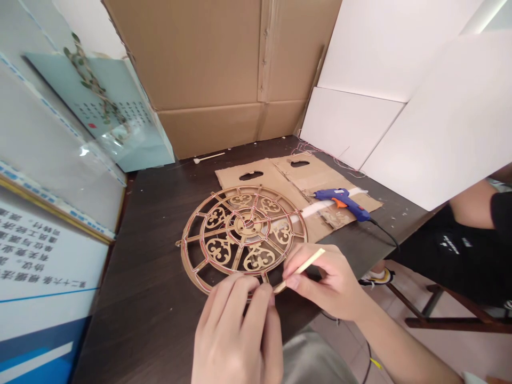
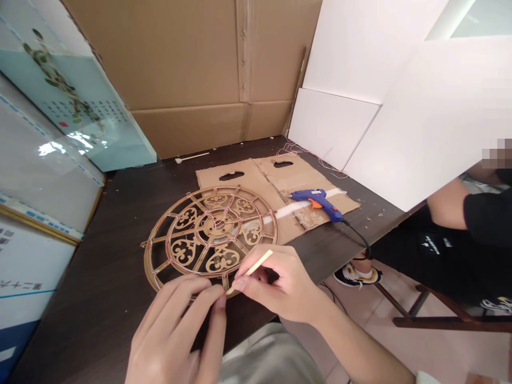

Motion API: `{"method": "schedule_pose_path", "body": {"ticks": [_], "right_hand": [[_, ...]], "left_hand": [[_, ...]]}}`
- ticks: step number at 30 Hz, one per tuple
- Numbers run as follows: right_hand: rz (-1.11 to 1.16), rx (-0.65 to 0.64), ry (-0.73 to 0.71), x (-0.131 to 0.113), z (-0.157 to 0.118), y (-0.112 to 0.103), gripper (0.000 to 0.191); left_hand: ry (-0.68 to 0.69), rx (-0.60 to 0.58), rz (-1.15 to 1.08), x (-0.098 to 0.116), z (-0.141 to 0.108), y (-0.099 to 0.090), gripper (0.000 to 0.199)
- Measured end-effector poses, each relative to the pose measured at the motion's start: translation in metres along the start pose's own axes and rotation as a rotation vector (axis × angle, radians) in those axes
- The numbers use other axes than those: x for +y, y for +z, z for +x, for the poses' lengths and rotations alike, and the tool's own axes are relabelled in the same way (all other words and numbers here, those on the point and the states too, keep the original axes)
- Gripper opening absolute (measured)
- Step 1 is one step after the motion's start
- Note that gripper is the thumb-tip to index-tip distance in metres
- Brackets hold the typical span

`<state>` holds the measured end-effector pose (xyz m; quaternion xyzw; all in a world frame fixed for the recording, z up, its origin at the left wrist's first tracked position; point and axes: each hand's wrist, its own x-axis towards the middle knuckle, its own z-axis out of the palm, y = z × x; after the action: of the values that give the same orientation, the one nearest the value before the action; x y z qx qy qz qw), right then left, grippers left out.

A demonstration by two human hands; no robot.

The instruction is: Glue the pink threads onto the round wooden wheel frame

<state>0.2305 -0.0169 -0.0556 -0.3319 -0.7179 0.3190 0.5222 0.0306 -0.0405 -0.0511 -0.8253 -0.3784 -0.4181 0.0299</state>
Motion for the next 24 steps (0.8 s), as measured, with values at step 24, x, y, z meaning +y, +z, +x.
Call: {"method": "schedule_pose_path", "body": {"ticks": [24], "right_hand": [[-0.179, -0.024, -0.073, -0.0049, 0.0046, 0.0042, 0.016]], "left_hand": [[-0.031, -0.020, 0.070, -0.0006, -0.0011, 0.0023, 0.019]]}}
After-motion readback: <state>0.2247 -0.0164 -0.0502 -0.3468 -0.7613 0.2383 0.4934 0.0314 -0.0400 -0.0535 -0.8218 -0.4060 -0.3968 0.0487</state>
